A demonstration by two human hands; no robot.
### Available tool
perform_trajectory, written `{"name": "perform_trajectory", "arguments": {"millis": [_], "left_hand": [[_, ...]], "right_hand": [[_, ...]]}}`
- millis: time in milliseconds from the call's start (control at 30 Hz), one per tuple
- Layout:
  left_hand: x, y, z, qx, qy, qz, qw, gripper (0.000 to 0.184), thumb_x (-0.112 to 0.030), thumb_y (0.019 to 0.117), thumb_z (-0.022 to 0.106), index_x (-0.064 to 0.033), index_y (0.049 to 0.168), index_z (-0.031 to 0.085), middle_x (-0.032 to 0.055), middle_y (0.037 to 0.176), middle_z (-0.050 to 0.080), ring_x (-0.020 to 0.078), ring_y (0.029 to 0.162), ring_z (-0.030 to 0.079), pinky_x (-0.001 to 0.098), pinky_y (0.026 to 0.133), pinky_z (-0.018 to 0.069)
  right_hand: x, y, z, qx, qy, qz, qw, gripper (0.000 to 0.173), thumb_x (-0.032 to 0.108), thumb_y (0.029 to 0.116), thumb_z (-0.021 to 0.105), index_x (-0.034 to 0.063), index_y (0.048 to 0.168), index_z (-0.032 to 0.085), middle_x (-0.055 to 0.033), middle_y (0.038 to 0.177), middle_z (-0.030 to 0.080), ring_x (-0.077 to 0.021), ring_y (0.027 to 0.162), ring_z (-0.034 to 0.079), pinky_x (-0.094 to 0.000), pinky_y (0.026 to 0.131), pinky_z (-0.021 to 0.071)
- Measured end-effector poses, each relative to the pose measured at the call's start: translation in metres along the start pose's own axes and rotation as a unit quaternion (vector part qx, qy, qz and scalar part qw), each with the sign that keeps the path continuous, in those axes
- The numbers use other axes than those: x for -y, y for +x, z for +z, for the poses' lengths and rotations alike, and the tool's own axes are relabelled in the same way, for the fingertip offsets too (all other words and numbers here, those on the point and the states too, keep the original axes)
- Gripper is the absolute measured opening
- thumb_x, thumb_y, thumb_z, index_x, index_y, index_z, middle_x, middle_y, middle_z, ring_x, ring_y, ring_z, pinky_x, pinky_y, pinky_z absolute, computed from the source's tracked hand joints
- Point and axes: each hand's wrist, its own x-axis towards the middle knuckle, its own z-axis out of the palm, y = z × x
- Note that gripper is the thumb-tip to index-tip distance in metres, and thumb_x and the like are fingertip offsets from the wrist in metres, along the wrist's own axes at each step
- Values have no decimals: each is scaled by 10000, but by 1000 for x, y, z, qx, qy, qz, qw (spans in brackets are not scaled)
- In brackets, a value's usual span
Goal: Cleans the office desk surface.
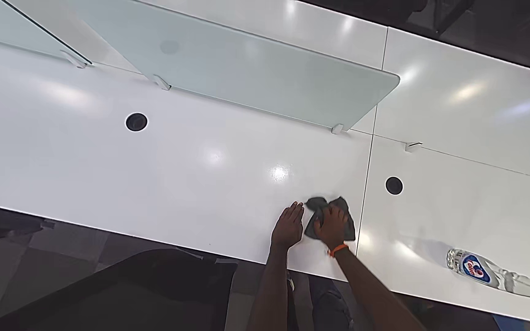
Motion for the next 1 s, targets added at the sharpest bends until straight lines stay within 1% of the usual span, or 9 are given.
{"name": "perform_trajectory", "arguments": {"millis": [67,133,200,267,433,533,733,867,1000], "left_hand": [[0,-1,0,7,1,0,1000,486,-159,981,411,-45,1424,576,75,1558,500,254,1479,414,439,1188,363],[0,-1,0,21,7,-2,1000,492,-175,984,425,-46,1440,559,76,1572,482,259,1491,395,444,1197,351],[1,-1,1,17,12,-2,1000,491,-179,982,439,-53,1441,560,69,1570,485,255,1490,398,443,1198,351],[1,-1,1,14,13,-2,1000,486,-171,982,435,-60,1437,565,60,1566,492,250,1489,399,440,1201,349],[-4,1,-5,31,6,-24,999,487,-162,969,462,-60,1434,565,74,1560,497,248,1482,412,435,1199,353],[-5,2,-8,43,-6,-38,998,561,-141,938,493,-51,1492,502,93,1567,486,248,1482,412,429,1198,357],[-2,1,-5,38,14,-18,999,583,-142,918,487,-80,1497,502,61,1582,469,224,1488,399,426,1196,349],[-3,1,-5,37,29,-17,999,583,-160,911,488,-82,1488,517,46,1572,485,210,1487,400,407,1193,350],[-3,2,-6,58,42,-24,997,578,-184,925,478,-91,1494,515,37,1577,479,208,1493,389,406,1199,340]], "right_hand": [[9,-47,8,2,15,5,1000,507,542,864,533,181,1153,741,-213,1267,642,-439,1185,587,-632,911,458],[16,-67,16,-19,12,9,1000,534,603,871,470,195,1055,762,-188,1166,662,-417,1123,605,-621,879,455],[20,-58,18,-45,2,11,999,511,598,885,455,204,974,767,-150,1043,671,-378,1038,626,-593,818,463],[22,-42,19,-62,-2,0,998,452,561,878,488,212,931,769,-124,975,679,-362,990,640,-580,779,473],[21,5,9,-41,-1,-54,998,368,525,843,559,214,886,751,-104,972,692,-344,995,649,-573,799,474],[21,39,9,-28,-3,-73,997,379,543,834,572,215,905,748,-100,1004,696,-343,1027,646,-571,814,472],[25,95,4,-41,11,-69,997,380,505,831,546,201,909,760,-98,1022,701,-343,1042,637,-574,850,455],[24,116,4,-38,10,-68,997,396,514,827,547,209,954,764,-103,1075,700,-349,1088,623,-579,877,452],[25,135,1,-40,4,-67,997,403,520,821,539,221,973,762,-92,1073,691,-339,1089,617,-567,866,456]]}}
